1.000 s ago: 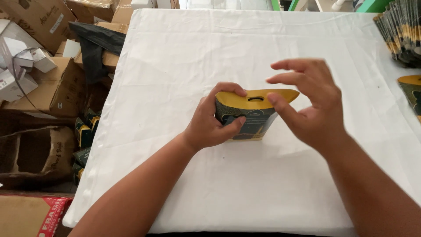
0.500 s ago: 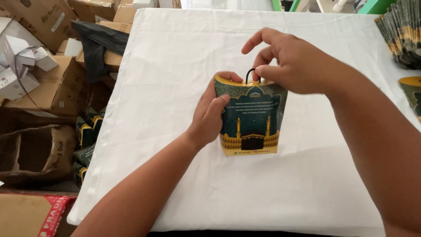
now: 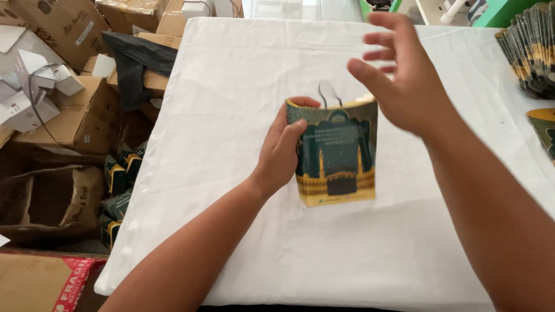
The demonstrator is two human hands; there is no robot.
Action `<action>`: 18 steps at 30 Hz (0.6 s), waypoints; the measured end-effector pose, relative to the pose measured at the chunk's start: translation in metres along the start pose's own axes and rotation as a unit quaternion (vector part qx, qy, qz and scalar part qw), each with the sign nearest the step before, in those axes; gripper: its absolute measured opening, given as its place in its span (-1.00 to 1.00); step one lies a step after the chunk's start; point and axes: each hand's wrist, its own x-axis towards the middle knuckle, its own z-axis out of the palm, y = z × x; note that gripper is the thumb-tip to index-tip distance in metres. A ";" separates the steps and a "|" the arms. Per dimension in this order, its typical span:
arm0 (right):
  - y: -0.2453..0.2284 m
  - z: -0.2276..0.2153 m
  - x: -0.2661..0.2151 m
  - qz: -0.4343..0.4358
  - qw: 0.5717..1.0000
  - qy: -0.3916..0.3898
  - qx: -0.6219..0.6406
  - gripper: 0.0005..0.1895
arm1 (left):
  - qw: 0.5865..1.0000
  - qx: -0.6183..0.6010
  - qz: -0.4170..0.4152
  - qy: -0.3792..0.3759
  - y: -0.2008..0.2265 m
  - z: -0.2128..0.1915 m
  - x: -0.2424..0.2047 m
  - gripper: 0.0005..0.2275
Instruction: Assembling small cardboard souvenir boxes by folding flaps and tucking them into slots.
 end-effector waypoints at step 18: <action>0.015 0.052 -0.086 0.167 0.948 -0.005 0.272 -0.58 | 0.997 0.006 0.078 0.023 -0.026 -0.003 0.005 -0.67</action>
